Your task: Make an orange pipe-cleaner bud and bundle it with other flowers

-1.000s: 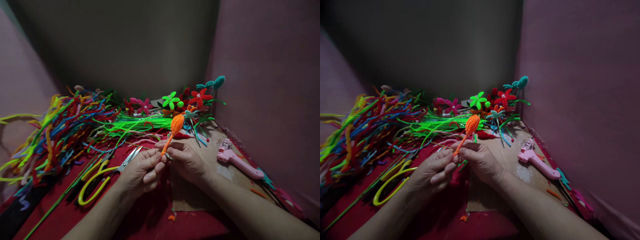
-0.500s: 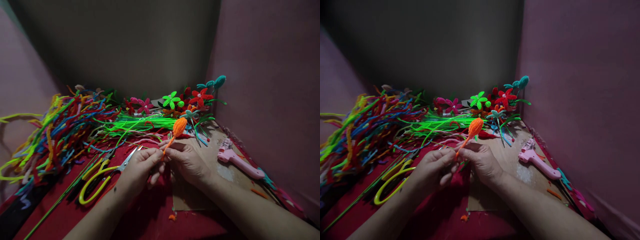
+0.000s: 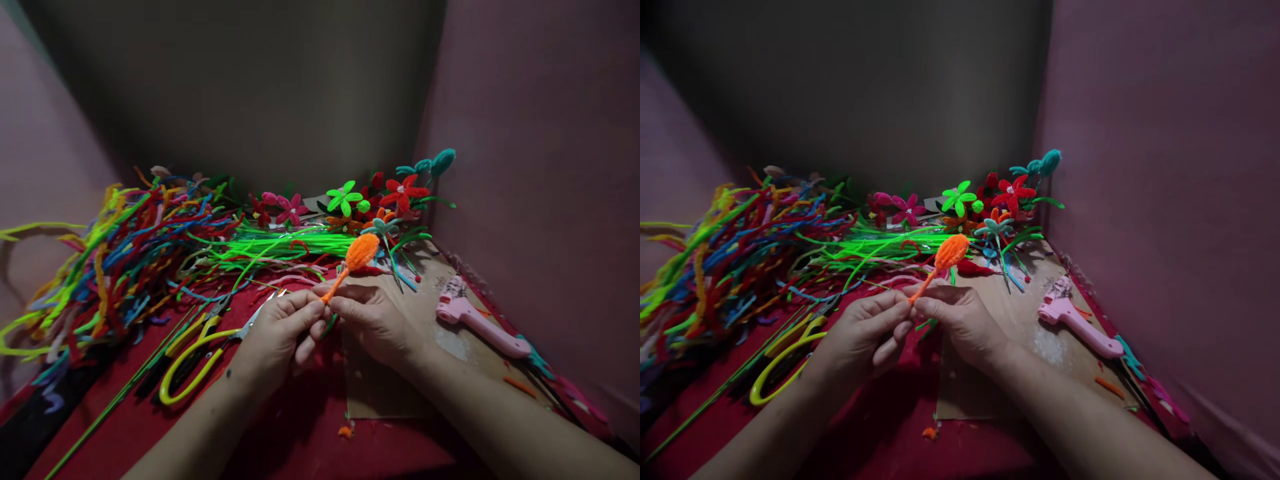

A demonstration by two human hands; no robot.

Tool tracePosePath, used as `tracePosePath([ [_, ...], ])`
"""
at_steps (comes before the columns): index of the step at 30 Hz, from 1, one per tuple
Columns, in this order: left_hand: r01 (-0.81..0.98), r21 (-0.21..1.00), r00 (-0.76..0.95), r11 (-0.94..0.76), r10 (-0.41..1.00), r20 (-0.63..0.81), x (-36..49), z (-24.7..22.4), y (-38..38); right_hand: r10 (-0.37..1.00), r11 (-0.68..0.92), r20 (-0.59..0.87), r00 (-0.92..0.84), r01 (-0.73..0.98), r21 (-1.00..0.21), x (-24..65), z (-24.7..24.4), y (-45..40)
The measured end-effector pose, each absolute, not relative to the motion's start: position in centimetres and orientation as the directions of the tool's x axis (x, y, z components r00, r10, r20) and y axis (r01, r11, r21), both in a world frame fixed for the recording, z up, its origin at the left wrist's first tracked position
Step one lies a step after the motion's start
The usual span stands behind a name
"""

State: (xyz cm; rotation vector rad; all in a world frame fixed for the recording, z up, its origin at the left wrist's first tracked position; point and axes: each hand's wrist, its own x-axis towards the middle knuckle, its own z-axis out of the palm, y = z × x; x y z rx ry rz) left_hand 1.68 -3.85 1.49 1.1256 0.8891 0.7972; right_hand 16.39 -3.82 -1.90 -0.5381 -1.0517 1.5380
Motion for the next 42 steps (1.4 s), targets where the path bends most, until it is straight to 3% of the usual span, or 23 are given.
tracePosePath([
  [6, -0.206, 0.824, 0.672, 0.527, 0.689, -0.272, 1.0, 0.7, -3.0, 0.92, 0.099, 0.275, -0.279, -0.515, -0.851, 16.6, -1.6, -3.7],
  [9, -0.158, 0.845, 0.678, 0.512, 0.678, -0.284, 1.0, 0.9, -3.0, 0.941, 0.108, 0.255, -0.22, -0.519, -0.848, 16.4, -1.6, -3.8],
  [11, -0.06, 0.936, 0.584, 0.347, 0.773, -0.249, 1.2, 1.0, -3.3, 0.96, 0.073, 0.207, -0.19, -0.544, -0.836, 16.3, -1.8, -3.9],
  [13, 0.135, 0.99, 0.429, 0.03, 0.899, -0.085, 1.5, 0.7, -3.7, 0.972, 0.053, 0.171, -0.162, -0.557, -0.829, 16.2, -2.1, -3.9],
  [15, 0.384, 0.865, 0.321, -0.322, 0.925, 0.201, 1.5, 0.1, -3.9, 0.981, 0.042, 0.139, -0.132, -0.559, -0.828, 16.1, -2.4, -3.8],
  [17, 0.559, 0.638, 0.326, -0.529, 0.848, 0.418, 1.4, -0.7, -3.9, 0.986, 0.028, 0.112, -0.12, -0.55, -0.835, 16.0, -2.6, -3.8],
  [20, 0.631, 0.477, 0.398, -0.612, 0.783, 0.478, 1.1, -1.3, -3.7, 0.984, 0.038, 0.125, -0.129, -0.527, -0.849, 15.9, -2.6, -3.8],
  [27, 0.521, 0.647, 0.323, -0.557, 0.83, 0.455, 1.2, 0.1, -3.7, 0.953, 0.079, 0.197, -0.23, -0.439, -0.895, 16.4, -1.8, -3.9],
  [36, 0.546, 0.675, 0.302, -0.497, 0.868, 0.394, 1.2, 0.3, -3.8, 0.96, 0.125, 0.213, -0.184, -0.4, -0.908, 16.4, -1.6, -4.0],
  [42, 0.352, 0.901, 0.286, -0.255, 0.946, 0.156, 1.4, 0.8, -4.0, 0.967, 0.12, 0.198, -0.162, -0.395, -0.911, 16.4, -1.3, -4.1],
])
